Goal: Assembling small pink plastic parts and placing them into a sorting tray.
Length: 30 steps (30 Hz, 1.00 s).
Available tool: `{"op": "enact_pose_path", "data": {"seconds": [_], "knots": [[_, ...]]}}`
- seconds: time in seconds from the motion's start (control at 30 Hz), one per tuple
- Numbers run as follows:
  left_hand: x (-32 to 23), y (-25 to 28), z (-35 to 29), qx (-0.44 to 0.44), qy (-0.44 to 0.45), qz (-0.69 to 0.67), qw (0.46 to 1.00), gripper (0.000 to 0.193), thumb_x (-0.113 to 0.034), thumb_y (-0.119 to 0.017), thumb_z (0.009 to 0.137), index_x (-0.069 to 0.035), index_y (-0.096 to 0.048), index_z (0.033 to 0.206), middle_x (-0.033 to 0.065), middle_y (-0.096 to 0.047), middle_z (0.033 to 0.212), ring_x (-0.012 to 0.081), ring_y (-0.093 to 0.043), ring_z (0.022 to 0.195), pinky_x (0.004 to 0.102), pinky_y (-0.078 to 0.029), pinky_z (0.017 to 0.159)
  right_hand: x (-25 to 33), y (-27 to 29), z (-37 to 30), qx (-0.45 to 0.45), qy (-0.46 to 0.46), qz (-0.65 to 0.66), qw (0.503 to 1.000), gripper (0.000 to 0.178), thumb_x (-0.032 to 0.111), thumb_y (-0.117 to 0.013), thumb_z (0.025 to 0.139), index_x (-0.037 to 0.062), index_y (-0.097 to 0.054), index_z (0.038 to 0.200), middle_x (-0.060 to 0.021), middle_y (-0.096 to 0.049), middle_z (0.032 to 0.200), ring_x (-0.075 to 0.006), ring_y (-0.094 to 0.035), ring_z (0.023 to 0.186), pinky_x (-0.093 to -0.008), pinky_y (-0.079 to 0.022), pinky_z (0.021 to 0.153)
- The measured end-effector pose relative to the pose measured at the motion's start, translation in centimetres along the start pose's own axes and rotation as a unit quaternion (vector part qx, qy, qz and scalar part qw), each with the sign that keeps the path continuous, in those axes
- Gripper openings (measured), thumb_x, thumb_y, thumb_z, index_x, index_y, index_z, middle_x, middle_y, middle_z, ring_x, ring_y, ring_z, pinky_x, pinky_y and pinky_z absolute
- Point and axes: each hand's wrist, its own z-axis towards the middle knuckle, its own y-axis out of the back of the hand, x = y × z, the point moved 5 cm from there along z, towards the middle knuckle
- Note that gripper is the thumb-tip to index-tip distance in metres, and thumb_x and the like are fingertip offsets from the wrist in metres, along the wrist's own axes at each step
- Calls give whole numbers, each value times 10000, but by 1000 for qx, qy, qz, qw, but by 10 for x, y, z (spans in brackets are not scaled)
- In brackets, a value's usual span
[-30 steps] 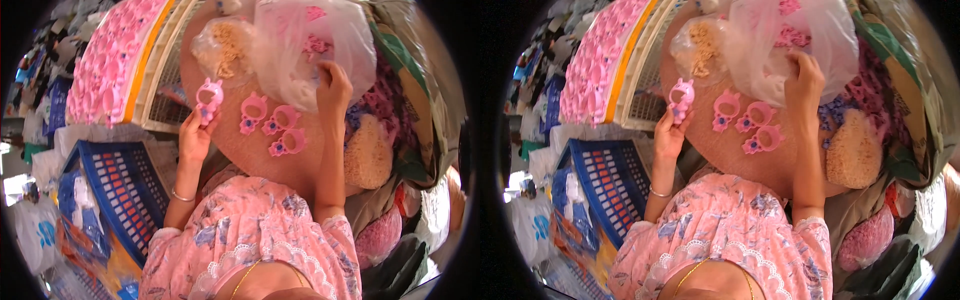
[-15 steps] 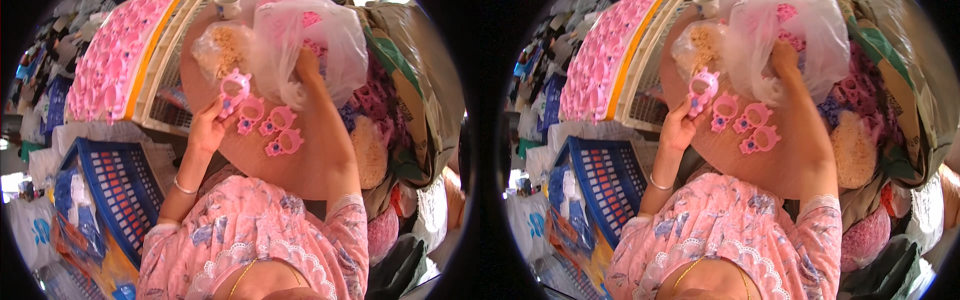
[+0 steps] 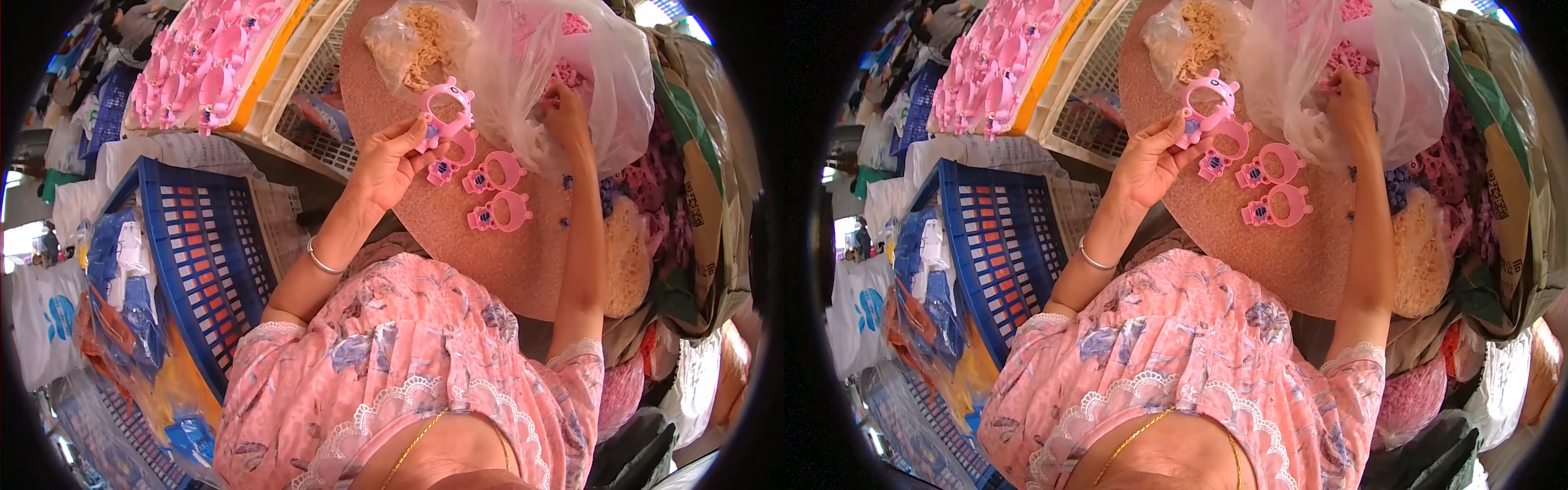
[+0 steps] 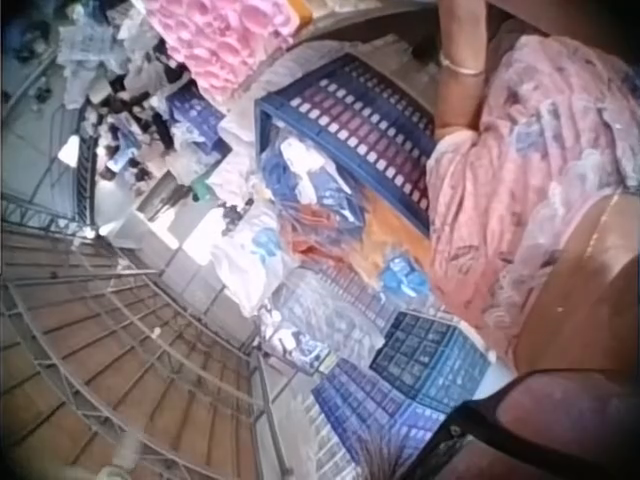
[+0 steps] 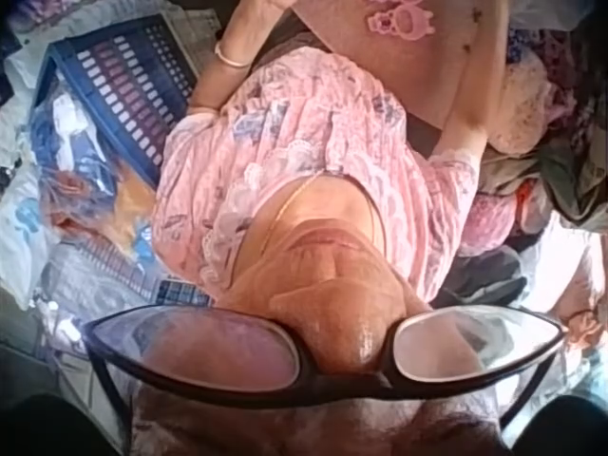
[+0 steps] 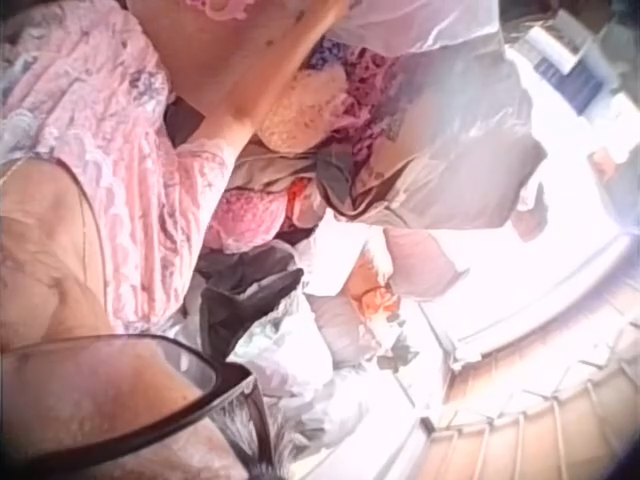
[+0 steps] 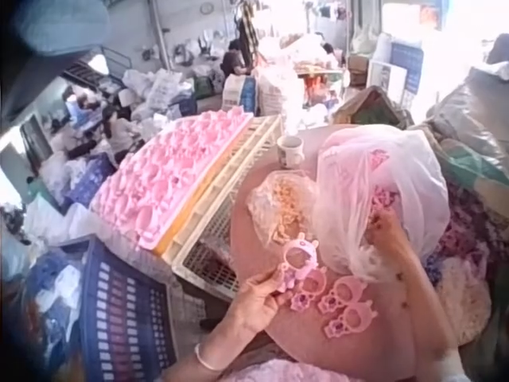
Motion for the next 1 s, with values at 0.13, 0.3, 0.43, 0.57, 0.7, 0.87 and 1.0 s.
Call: {"op": "enact_pose_path", "data": {"seconds": [0.13,0.3,0.43,0.57,0.7,0.87,1.0], "knots": [[1,1,-3,-25,4,0,1000,173,-99,-607,932,41,-647,1026,141,-674,961,251,-671,919,380,-582,886,33,30,-20,-100,-55,19,993,215,100,-611,890,27,-559,1086,-91,-612,802,-235,-604,732,-341,-504,684],[6,2,2,-15,10,-6,1000,165,-105,-604,935,40,-645,1004,129,-668,960,238,-666,913,367,-579,887,12,14,-35,-69,-202,432,876,156,98,-521,974,42,-569,1112,-32,-592,813,-124,-590,749,-262,-510,672],[9,2,5,-20,11,-5,1000,155,-113,-608,935,33,-645,975,113,-662,946,219,-652,894,360,-571,887,16,19,-41,-54,-177,263,947,202,104,-522,987,20,-564,1166,-34,-607,847,-103,-602,756,-265,-538,696],[16,-1,11,34,17,-8,999,148,-125,-619,931,13,-653,973,100,-663,948,201,-639,893,360,-563,871,16,22,-49,-135,-216,239,937,209,100,-531,985,-6,-566,1162,-67,-642,937,-119,-633,812,-270,-549,717],[9,-4,3,-8,5,33,999,141,-156,-621,938,-24,-668,958,43,-640,893,143,-595,841,304,-518,828,36,15,-55,-125,-127,530,829,192,88,-550,973,-8,-574,1137,-112,-657,1037,-179,-661,911,-315,-558,826],[8,-7,-1,-28,2,31,999,171,-192,-611,950,-30,-668,941,-2,-594,835,100,-553,791,261,-480,793,82,26,-73,-60,-61,678,730,211,60,-553,963,-4,-580,1162,-82,-654,1007,-221,-666,950,-380,-544,922],[12,-20,3,-8,-14,48,999,196,-217,-604,955,-31,-665,952,-1,-596,843,97,-553,783,259,-481,785,107,21,-91,10,-47,672,739,286,-1,-561,939,-19,-579,1224,-29,-617,916,-167,-643,893,-337,-525,892]]}}
